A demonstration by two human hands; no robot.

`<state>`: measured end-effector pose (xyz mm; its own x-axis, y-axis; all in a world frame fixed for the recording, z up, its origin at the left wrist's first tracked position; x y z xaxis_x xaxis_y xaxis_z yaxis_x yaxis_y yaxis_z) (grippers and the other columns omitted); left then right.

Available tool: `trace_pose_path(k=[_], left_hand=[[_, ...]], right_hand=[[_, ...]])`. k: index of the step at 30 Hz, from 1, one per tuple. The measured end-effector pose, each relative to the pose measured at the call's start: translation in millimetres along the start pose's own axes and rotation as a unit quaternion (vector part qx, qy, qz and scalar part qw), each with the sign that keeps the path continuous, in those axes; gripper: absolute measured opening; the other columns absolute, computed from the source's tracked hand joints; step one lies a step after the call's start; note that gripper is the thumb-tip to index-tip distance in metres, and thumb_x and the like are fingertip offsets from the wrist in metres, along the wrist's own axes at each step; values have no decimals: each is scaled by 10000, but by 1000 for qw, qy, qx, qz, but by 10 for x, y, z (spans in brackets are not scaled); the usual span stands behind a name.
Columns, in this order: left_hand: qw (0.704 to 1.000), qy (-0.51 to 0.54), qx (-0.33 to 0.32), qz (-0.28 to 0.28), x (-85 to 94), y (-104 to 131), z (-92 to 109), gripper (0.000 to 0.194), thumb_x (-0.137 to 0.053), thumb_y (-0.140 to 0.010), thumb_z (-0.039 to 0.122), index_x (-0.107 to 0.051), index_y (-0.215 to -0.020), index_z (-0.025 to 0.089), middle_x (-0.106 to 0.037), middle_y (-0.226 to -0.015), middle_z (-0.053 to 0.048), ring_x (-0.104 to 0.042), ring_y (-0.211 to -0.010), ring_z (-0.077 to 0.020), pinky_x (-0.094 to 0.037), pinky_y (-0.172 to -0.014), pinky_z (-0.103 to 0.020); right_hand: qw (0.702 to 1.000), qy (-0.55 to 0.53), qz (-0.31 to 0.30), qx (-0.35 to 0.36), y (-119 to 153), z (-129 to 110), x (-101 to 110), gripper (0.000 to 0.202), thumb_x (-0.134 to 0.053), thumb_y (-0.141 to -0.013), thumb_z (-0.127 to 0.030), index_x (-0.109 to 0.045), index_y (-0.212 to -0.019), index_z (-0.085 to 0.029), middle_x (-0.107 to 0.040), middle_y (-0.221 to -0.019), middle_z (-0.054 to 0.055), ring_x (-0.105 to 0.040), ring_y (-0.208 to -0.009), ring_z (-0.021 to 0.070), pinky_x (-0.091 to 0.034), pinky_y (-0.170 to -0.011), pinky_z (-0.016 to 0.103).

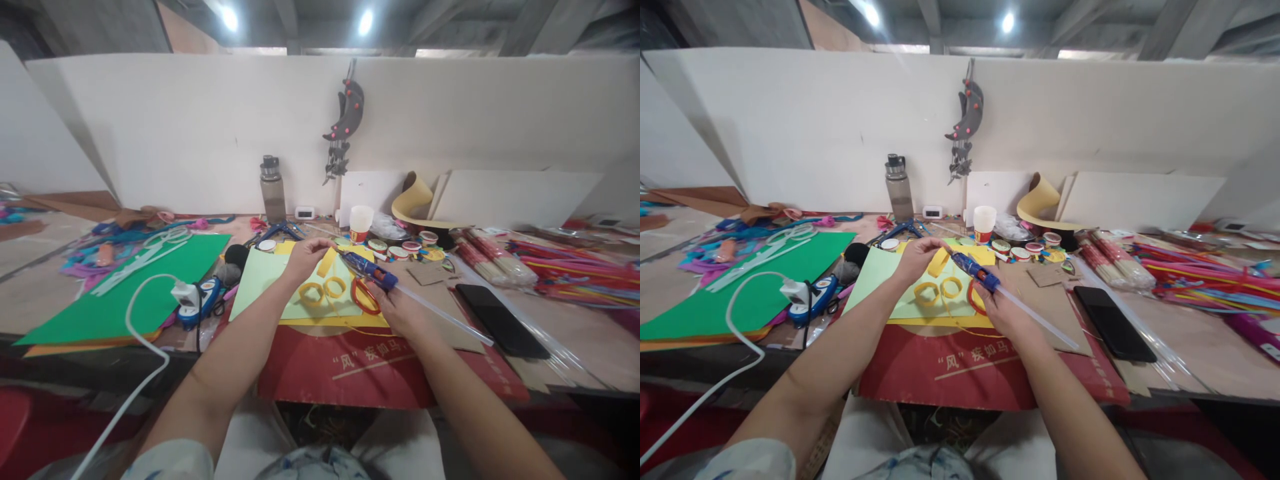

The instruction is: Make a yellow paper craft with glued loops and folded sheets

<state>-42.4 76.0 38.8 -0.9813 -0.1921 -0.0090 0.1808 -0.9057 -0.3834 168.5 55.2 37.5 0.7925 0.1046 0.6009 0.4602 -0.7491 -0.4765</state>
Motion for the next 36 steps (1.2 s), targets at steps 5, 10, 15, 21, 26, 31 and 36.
trace_pose_path(k=[5, 10, 15, 21, 26, 31, 36], left_hand=[[1000, -8, -4, -2, 13, 0, 16, 232, -770, -675, 340, -739, -786, 139, -714, -766, -43, -612, -688, -133, -469, -656, -236], [1000, 9, 1, 0, 17, -8, 16, 244, -781, -659, 350, -734, -777, 142, -717, -770, -40, -608, -675, -128, -473, -650, -237], [1000, 17, 2, 5, 19, -1, 48, 264, -795, -638, 367, -736, -767, 145, -720, -763, -40, -612, -665, -131, -479, -632, -237], [1000, 18, 2, 7, 29, 9, 84, 269, -788, -653, 372, -736, -788, 145, -721, -775, -42, -616, -661, -133, -486, -628, -244], [1000, 9, -3, 3, 18, 4, 72, 235, -780, -661, 340, -739, -783, 144, -721, -777, -45, -610, -674, -130, -477, -648, -239], [1000, -12, -16, -9, -1, 1, 52, 194, -756, -686, 309, -750, -793, 147, -714, -784, -49, -601, -695, -135, -458, -640, -231], [1000, -21, -19, -8, 10, -1, 49, 177, -738, -704, 302, -753, -797, 152, -704, -764, -43, -591, -668, -132, -450, -626, -230]], right_hand=[[1000, 9, 1, 3, 10, -1, 14, 360, -415, -922, -498, -620, -995, -211, -700, -911, 96, -662, -858, 263, -519, -741, 350], [1000, 12, 7, 4, 19, -4, 28, 374, -414, -926, -505, -630, -1020, -214, -709, -929, 104, -665, -870, 272, -519, -758, 359], [1000, 15, 10, -2, 22, 20, 26, 384, -421, -921, -498, -637, -1056, -210, -711, -975, 108, -663, -907, 275, -521, -793, 372], [1000, 13, 7, 6, 24, 10, 20, 404, -406, -929, -503, -621, -1083, -197, -706, -1003, 105, -658, -943, 262, -518, -814, 361], [1000, 10, 2, 4, 33, 20, 4, 398, -400, -926, -514, -616, -1048, -202, -704, -979, 107, -658, -922, 266, -519, -777, 355], [1000, 15, 6, 9, 29, -4, 15, 370, -411, -921, -497, -614, -1034, -208, -697, -973, 101, -653, -912, 258, -517, -791, 354], [1000, 17, 4, 9, 30, 1, 9, 366, -420, -919, -488, -619, -1044, -208, -695, -949, 96, -649, -881, 253, -508, -768, 350]])
Point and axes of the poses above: each hand's wrist, its own y-axis away from the middle knuckle, its own x-axis out of the back of the hand, z = x × y, the point moved 9 cm from there along -y, towards the middle knuckle
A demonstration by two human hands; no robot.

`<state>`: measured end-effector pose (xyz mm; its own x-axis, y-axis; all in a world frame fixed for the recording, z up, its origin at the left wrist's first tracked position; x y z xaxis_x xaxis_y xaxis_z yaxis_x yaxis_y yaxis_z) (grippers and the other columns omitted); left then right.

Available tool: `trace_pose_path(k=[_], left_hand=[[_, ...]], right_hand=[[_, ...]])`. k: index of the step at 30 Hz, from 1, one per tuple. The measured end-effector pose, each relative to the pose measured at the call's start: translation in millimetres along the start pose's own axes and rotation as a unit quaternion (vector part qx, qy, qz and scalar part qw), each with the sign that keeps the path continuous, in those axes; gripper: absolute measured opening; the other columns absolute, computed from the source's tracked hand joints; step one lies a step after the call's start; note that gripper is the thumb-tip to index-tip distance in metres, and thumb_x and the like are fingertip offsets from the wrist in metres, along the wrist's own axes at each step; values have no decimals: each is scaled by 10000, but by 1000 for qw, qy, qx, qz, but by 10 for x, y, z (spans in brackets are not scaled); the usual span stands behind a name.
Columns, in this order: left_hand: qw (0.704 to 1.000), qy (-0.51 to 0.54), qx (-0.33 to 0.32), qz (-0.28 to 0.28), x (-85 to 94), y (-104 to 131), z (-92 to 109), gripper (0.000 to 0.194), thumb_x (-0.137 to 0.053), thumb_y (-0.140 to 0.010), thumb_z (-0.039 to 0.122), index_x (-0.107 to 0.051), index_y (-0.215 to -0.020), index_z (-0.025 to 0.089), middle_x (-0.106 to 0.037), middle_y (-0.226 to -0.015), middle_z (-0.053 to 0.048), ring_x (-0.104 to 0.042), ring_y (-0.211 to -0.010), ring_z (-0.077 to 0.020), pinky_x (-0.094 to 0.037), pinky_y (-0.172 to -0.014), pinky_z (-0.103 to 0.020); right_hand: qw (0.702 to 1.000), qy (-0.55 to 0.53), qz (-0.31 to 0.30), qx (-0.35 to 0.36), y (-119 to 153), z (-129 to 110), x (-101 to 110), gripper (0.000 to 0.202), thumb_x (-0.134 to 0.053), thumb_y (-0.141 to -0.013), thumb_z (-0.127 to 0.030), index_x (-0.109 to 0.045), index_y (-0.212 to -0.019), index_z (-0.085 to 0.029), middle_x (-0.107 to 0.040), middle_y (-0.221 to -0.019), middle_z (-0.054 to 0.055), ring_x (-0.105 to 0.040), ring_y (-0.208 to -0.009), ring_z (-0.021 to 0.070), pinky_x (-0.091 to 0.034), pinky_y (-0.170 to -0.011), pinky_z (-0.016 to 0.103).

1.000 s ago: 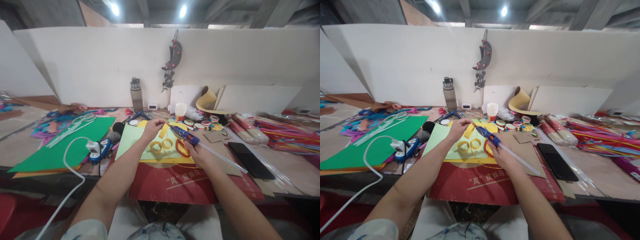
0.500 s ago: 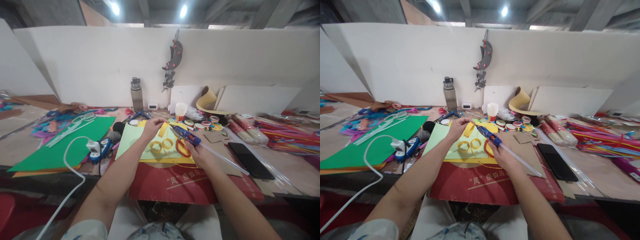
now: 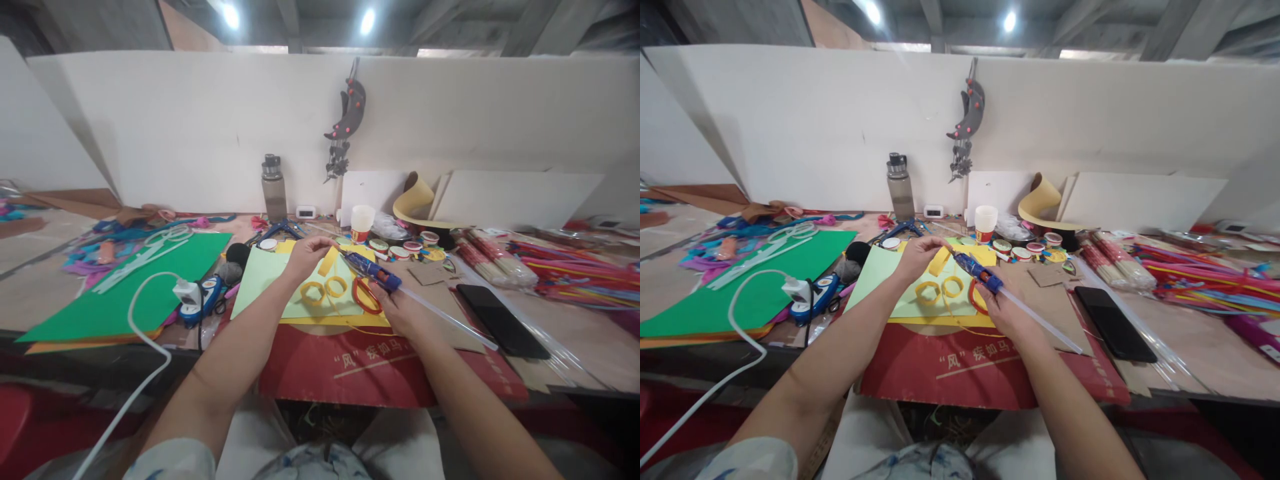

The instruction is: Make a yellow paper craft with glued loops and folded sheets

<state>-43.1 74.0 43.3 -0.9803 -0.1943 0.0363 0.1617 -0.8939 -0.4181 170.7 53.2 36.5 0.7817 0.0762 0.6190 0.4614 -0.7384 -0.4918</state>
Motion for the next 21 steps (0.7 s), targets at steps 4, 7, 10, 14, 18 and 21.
trace_pose_path(k=[4, 7, 10, 14, 18, 21], left_hand=[[1000, -15, -9, -2, -10, 7, 18, 147, -715, -719, 275, -753, -799, 157, -702, -763, -45, -602, -690, -144, -459, -641, -238], [999, -31, -16, -5, -20, 12, 25, 127, -687, -736, 247, -755, -804, 165, -693, -731, -38, -607, -692, -150, -475, -677, -254], [999, -47, -26, 2, -1, 12, 39, 125, -663, -744, 224, -757, -804, 169, -684, -714, -30, -604, -688, -146, -472, -693, -254], [998, -54, -36, 7, 23, 7, 59, 135, -659, -752, 234, -758, -811, 164, -698, -772, -39, -598, -692, -138, -456, -672, -239], [998, -57, -33, 0, 16, -1, 42, 153, -651, -766, 251, -755, -833, 161, -695, -769, -42, -599, -688, -140, -461, -667, -244], [996, -80, -41, 0, 11, -2, 41, 147, -636, -770, 227, -755, -832, 166, -694, -754, -36, -613, -712, -146, -473, -701, -252]], right_hand=[[1000, 10, 0, 1, 3, 1, -8, 394, -419, -916, -494, -612, -1082, -194, -699, -987, 116, -655, -890, 266, -504, -771, 363], [1000, 14, -4, 0, 3, -3, -15, 392, -420, -918, -492, -611, -1094, -198, -702, -1003, 115, -657, -904, 268, -507, -779, 367], [1000, 10, -6, 3, 4, -16, -8, 405, -414, -923, -493, -612, -1099, -187, -698, -1025, 118, -655, -931, 266, -511, -804, 368], [1000, 12, -8, -1, 10, -7, 4, 416, -410, -925, -493, -615, -1102, -177, -697, -1035, 126, -653, -940, 270, -510, -810, 372], [1000, 18, -4, -5, 12, 9, 8, 420, -423, -922, -493, -603, -1140, -182, -693, -1069, 126, -647, -973, 276, -503, -839, 382], [1000, 13, -10, -9, 10, 21, -15, 428, -423, -919, -493, -611, -1130, -172, -690, -1074, 133, -648, -980, 280, -504, -847, 384]])
Point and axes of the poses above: each hand's wrist, its own y-axis away from the middle knuckle, its own x-axis out of the back of the hand, z = x × y, the point moved 9 cm from there along -y, towards the middle knuckle
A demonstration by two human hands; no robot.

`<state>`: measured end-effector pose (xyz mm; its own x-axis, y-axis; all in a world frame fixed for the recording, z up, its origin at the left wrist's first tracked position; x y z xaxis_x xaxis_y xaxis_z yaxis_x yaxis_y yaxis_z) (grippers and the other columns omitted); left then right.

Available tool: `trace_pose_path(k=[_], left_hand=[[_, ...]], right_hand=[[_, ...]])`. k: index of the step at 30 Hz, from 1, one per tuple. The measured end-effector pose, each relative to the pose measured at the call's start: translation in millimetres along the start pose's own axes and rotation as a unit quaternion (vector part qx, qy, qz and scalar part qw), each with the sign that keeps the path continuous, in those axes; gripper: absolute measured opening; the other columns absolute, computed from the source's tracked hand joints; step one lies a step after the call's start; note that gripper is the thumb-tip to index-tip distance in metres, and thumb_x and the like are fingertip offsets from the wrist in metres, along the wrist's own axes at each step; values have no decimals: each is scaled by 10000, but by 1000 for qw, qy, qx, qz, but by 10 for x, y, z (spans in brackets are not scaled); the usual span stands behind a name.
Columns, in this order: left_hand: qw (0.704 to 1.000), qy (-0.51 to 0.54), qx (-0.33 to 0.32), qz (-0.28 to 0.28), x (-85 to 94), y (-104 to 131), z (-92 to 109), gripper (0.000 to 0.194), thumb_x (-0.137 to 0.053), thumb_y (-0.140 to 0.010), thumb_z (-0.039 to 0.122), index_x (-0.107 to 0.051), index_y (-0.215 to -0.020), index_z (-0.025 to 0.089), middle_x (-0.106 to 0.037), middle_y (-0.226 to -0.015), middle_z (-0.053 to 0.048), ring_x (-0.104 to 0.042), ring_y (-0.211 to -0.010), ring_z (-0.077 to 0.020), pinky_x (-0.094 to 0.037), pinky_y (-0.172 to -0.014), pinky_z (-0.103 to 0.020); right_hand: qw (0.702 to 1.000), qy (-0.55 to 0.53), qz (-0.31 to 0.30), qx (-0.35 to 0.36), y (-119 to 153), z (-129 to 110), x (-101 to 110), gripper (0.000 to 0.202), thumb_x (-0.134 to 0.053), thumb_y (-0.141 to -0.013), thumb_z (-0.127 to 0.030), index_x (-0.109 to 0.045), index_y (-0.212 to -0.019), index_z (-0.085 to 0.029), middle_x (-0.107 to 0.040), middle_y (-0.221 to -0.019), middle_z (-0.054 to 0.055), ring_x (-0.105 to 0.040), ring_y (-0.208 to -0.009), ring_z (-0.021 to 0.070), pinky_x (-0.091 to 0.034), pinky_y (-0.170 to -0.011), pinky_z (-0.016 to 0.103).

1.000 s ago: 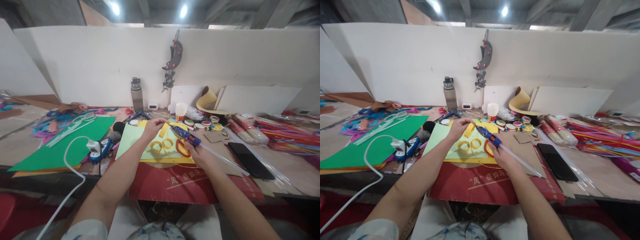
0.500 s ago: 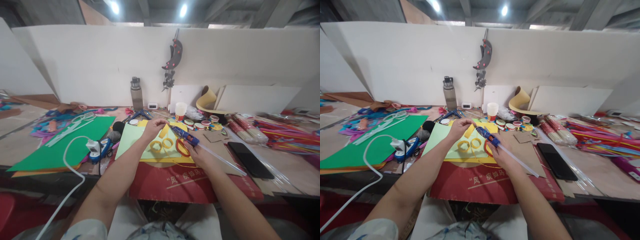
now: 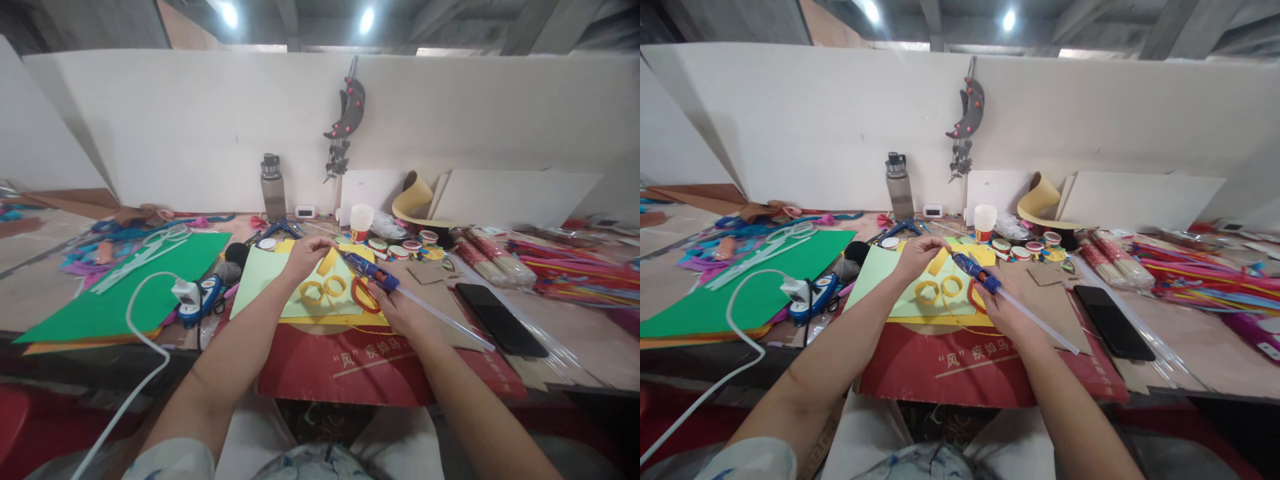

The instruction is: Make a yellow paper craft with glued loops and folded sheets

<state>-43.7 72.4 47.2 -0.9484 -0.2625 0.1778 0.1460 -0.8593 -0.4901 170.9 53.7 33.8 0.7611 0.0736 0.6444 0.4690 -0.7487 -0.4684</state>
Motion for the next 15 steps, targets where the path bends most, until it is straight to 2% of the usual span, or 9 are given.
trace_pose_path(k=[6, 15], left_hand=[[1000, 7, 3, -4, -3, 4, 11, 122, -676, -753, 247, -749, -809, 167, -700, -750, -36, -624, -725, -150, -482, -690, -247], [989, 133, 63, 14, 10, 4, -38, 280, -778, -654, 367, -728, -800, 134, -728, -789, -48, -618, -665, -132, -486, -628, -240]], right_hand=[[1000, -2, -2, -1, 3, -1, 7, 432, -433, -912, -487, -605, -1154, -174, -694, -1077, 129, -648, -980, 285, -502, -851, 389], [999, -47, 19, -11, 10, 47, 37, 446, -432, -908, -529, -636, -1093, -178, -707, -1039, 118, -646, -977, 270, -503, -871, 379]])
Point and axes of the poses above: each hand's wrist, its own y-axis away from the middle knuckle, its own x-axis out of the back of the hand, z = x × y, the point moved 9 cm from there along -y, towards the middle knuckle
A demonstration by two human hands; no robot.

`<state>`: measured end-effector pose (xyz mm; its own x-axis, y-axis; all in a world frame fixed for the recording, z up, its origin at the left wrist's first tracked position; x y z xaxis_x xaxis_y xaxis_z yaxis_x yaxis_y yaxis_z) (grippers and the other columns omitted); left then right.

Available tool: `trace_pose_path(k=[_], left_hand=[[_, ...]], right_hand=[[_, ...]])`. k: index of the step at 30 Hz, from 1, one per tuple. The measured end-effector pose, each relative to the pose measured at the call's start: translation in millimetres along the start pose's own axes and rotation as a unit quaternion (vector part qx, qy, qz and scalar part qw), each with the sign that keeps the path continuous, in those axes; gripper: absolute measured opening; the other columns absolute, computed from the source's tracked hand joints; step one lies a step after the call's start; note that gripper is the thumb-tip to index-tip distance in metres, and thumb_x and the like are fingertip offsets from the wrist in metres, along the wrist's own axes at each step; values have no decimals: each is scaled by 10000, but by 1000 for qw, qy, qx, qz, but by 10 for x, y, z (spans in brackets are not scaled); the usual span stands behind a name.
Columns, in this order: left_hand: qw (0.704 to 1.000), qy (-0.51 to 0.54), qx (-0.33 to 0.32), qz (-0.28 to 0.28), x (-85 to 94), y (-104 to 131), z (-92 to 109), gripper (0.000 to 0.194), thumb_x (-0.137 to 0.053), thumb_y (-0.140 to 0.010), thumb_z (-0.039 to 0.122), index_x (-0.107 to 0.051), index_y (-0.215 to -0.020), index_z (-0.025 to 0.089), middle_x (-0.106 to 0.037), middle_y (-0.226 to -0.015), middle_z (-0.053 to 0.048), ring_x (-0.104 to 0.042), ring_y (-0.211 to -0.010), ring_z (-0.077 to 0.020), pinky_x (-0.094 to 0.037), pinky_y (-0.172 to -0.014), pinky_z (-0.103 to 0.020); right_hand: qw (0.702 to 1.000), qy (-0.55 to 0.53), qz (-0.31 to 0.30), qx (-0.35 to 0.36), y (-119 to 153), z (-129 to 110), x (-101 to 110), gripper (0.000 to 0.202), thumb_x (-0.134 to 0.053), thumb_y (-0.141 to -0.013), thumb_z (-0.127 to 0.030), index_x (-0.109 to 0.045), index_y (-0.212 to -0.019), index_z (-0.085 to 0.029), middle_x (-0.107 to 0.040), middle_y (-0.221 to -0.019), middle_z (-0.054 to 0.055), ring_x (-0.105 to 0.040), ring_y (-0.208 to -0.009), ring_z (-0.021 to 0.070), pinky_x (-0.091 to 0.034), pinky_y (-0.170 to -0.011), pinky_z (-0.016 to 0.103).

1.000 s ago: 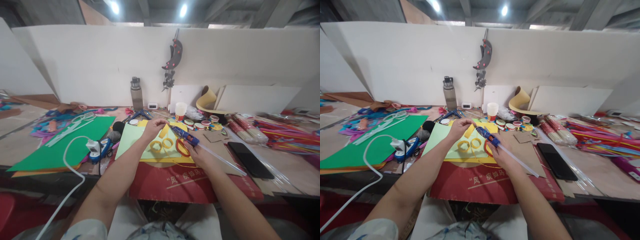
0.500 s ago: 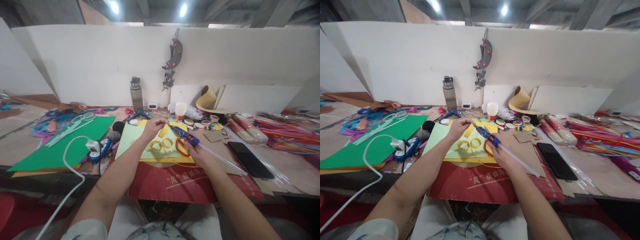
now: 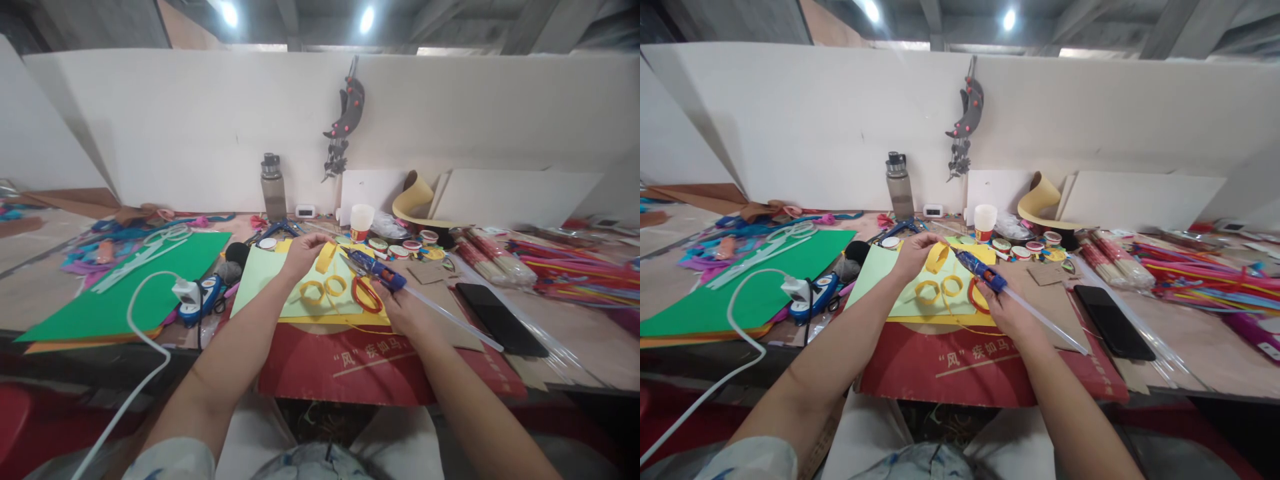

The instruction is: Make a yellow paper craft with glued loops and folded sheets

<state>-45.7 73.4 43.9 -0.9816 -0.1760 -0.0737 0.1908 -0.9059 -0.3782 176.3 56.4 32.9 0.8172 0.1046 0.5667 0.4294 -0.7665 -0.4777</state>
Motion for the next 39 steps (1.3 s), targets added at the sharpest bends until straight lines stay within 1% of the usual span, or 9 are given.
trace_pose_path(k=[5, 9, 15, 20, 24, 28, 32, 35, 39], left_hand=[[1000, 7, 4, -7, -33, 6, -26, 294, -790, -653, 379, -732, -803, 133, -730, -793, -56, -620, -657, -132, -485, -611, -236], [1000, 15, 7, -17, -57, 14, -41, 296, -798, -651, 378, -734, -802, 132, -720, -763, -51, -610, -640, -125, -481, -601, -233], [999, 21, 3, -26, -61, 13, -42, 285, -792, -669, 373, -738, -816, 134, -728, -801, -56, -621, -665, -127, -489, -625, -235], [1000, 13, 1, -28, -74, 14, -26, 297, -804, -652, 382, -734, -801, 135, -726, -799, -57, -626, -678, -136, -493, -637, -245], [999, 5, 2, -36, -103, 23, -18, 319, -815, -639, 395, -731, -800, 132, -721, -785, -58, -628, -684, -142, -496, -654, -257], [999, 11, 8, -31, -85, 17, -49, 321, -807, -654, 394, -725, -824, 134, -719, -789, -53, -619, -671, -132, -489, -651, -251], [999, 27, 10, -27, -61, 5, -84, 293, -787, -684, 382, -721, -835, 139, -710, -772, -37, -586, -621, -105, -471, -612, -228], [999, 32, 16, -34, -80, 6, -98, 291, -786, -684, 376, -720, -840, 140, -710, -778, -38, -582, -618, -104, -465, -606, -227], [998, 33, 30, -42, -117, 23, -92, 309, -809, -643, 373, -719, -823, 139, -711, -773, -40, -593, -631, -116, -467, -610, -234]], right_hand=[[1000, -25, 3, 2, 12, 16, -14, 442, -432, -909, -537, -646, -1066, -183, -714, -980, 103, -650, -939, 255, -514, -871, 381], [1000, -11, -1, 9, 7, -23, -8, 460, -425, -906, -542, -643, -1085, -178, -713, -990, 112, -653, -957, 265, -515, -866, 378], [1000, -7, -5, -1, 3, -21, -10, 462, -422, -905, -542, -642, -1086, -179, -713, -1022, 116, -653, -986, 272, -514, -882, 388], [1000, -1, -10, -4, 8, -23, -13, 438, -415, -904, -542, -642, -1036, -192, -715, -957, 107, -662, -917, 269, -529, -824, 372], [1000, -7, -10, -5, 16, -8, -17, 436, -431, -907, -546, -642, -1038, -188, -714, -969, 108, -662, -918, 268, -531, -824, 370], [999, -42, 10, -4, 17, 57, -9, 443, -462, -893, -568, -652, -1000, -182, -713, -964, 113, -658, -926, 268, -523, -853, 390], [996, -81, 34, -13, 15, 110, 20, 391, -507, -878, -557, -662, -953, -205, -718, -932, 83, -659, -906, 254, -524, -842, 387], [995, -93, 36, -18, 13, 100, 24, 362, -519, -879, -542, -663, -932, -214, -722, -926, 73, -659, -909, 250, -525, -834, 379], [996, -85, 35, -17, 12, 88, 20, 374, -526, -869, -555, -658, -924, -209, -716, -929, 76, -654, -883, 250, -525, -823, 387]])
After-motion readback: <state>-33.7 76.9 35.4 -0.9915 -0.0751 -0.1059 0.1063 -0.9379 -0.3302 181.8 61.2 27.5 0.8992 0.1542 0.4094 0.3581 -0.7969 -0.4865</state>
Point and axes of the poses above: each hand's wrist, its own y-axis away from the middle knuckle, its own x-axis out of the back of the hand, z = x × y, the point moved 9 cm from there along -y, towards the middle knuckle
